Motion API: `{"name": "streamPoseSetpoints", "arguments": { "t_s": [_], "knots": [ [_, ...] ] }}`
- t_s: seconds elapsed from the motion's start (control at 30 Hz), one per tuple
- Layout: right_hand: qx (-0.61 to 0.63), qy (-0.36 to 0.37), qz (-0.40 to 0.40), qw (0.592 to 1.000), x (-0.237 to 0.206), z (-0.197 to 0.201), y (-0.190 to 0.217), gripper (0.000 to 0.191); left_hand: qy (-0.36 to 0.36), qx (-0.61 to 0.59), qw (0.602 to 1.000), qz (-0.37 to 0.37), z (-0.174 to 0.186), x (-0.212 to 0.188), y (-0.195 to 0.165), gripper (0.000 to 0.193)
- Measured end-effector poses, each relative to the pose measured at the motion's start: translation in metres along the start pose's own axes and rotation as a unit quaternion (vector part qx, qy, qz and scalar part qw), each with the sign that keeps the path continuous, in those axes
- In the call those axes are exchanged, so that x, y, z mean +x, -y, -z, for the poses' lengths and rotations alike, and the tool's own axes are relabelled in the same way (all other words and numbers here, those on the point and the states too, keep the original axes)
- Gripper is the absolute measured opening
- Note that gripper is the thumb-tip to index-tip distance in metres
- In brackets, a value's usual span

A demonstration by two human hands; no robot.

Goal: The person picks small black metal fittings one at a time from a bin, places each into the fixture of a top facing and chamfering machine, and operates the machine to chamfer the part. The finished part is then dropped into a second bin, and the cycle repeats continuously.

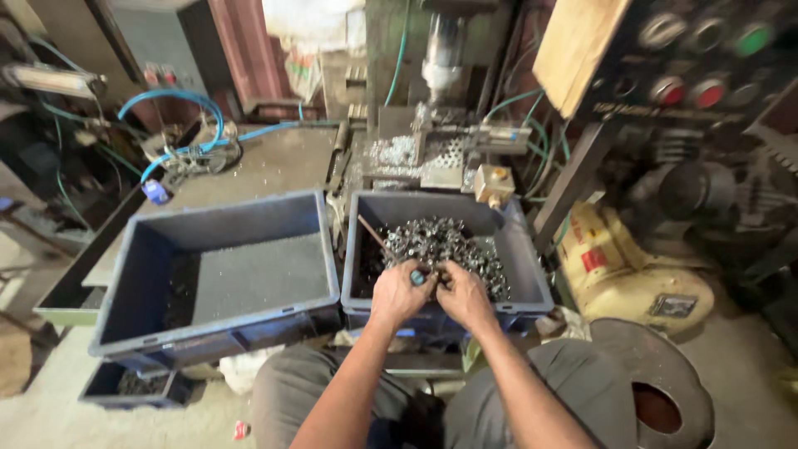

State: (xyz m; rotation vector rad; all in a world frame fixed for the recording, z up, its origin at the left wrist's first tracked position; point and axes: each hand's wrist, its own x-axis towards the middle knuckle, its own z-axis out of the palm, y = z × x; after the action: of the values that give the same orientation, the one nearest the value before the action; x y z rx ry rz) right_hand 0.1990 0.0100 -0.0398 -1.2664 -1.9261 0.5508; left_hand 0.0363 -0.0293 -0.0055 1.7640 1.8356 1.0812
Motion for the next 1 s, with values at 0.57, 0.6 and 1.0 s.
{"name": "streamPoseSetpoints", "arguments": {
  "t_s": [0.57,0.6,1.0],
  "knots": [
    [0.113,-0.048,-0.074,0.99,0.025,-0.007,-0.032,0.036,-0.003,-0.039,0.999,-0.017,-0.006,0.01,0.013,0.101],
    [0.126,-0.043,-0.073,0.988,0.025,-0.007,-0.033,0.035,-0.001,-0.041,0.999,-0.018,-0.007,0.011,0.014,0.102],
    [0.113,-0.071,-0.056,0.989,0.023,-0.005,-0.015,0.033,-0.022,-0.045,0.997,-0.064,-0.019,0.022,0.037,0.079]
  ]
}}
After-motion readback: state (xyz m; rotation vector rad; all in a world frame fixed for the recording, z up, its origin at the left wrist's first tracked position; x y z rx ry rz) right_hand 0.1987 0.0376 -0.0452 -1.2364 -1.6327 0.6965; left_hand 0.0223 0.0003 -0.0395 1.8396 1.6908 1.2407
